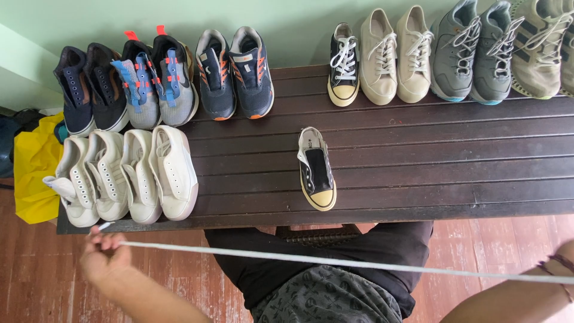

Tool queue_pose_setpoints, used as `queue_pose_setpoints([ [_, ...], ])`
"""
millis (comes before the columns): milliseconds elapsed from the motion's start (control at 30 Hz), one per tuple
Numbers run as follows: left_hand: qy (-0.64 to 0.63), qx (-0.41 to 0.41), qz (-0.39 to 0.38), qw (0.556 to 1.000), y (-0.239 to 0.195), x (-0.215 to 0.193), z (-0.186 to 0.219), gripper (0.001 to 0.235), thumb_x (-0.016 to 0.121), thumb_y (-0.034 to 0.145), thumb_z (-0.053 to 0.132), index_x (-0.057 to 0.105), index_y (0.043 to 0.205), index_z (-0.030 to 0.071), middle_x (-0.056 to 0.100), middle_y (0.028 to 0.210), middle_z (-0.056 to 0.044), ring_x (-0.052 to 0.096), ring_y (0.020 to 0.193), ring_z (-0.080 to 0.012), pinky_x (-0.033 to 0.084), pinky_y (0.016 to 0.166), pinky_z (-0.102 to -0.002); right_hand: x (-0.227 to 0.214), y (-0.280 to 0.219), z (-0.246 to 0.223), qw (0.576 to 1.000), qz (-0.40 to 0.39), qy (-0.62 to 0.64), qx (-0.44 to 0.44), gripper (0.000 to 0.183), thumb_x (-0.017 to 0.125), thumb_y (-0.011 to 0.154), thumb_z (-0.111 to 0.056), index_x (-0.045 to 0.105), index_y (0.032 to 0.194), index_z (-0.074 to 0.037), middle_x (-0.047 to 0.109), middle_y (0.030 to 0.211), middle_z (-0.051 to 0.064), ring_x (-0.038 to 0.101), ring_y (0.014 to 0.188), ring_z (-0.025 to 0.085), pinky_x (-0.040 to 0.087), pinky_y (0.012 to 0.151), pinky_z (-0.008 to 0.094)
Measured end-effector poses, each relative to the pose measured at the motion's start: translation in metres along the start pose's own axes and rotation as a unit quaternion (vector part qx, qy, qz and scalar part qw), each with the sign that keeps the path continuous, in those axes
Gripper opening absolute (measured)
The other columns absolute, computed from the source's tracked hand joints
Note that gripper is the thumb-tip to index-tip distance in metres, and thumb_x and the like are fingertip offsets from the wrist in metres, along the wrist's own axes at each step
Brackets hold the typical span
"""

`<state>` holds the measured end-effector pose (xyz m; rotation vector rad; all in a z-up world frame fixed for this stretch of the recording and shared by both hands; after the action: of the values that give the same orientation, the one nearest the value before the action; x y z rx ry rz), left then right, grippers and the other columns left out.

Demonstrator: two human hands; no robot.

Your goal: The person laces a black and white sneaker by threading a white shoelace through the eyelets. They pull the laces tight and tie a knot at the top of the shoe. The task is performed on a wooden bench with other shoes visible in the background.

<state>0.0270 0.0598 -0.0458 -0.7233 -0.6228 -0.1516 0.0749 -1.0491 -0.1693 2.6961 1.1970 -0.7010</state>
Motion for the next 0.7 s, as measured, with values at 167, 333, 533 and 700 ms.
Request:
queue_pose_setpoints([
  [167,0.458,0.032,-0.280,0.843,-0.082,0.054,-0.127,0.029,0.040,0.106,0.006,0.058,0.128,0.011,0.040,0.073,0.005,0.042,0.058,0.0011,0.038,0.049,-0.007,0.155,-0.102,-0.082,0.974,-0.081,0.196,0.076,0.016,0.053,0.106,-0.011,0.067,0.103,-0.017,0.063,0.082,-0.009,0.060,0.069,-0.005,0.055,0.063,0.009],
  [333,0.728,0.155,-0.388,0.543,-0.235,0.089,-0.272,0.049,0.066,0.099,0.034,0.057,0.140,0.009,0.069,0.080,-0.008,0.062,0.062,-0.0166,0.048,0.052,-0.027,0.313,-0.241,-0.148,0.916,-0.113,0.357,0.145,0.009,0.063,0.096,-0.005,0.069,0.100,-0.009,0.069,0.083,0.003,0.065,0.066,0.007,0.060,0.061,0.018],
  [533,0.770,0.259,-0.541,0.216,-0.249,0.050,-0.385,0.035,0.050,0.099,0.026,0.063,0.132,0.023,0.073,0.075,-0.019,0.076,0.070,-0.0401,0.060,0.061,-0.049,0.392,-0.292,-0.132,0.929,-0.114,0.321,0.145,0.017,0.079,0.090,-0.003,0.068,0.101,0.004,0.074,0.082,0.017,0.071,0.060,0.018,0.064,0.051,0.028],
  [700,0.766,0.259,-0.561,0.177,-0.227,0.025,-0.421,0.025,0.054,0.089,0.028,0.079,0.093,0.026,0.073,0.069,-0.012,0.075,0.069,-0.0392,0.060,0.062,-0.048,0.393,-0.289,-0.119,0.956,-0.107,0.240,0.134,0.018,0.086,0.086,-0.014,0.076,0.098,-0.005,0.075,0.075,0.007,0.069,0.060,0.010,0.062,0.055,0.023],
])
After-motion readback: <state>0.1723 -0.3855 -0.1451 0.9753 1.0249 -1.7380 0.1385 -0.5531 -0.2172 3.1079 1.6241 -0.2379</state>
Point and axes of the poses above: each hand's wrist, its own y-axis towards the middle knuckle, its own x-axis out of the palm, z = x × y, the point moved 8 cm from there along y, towards the middle knuckle
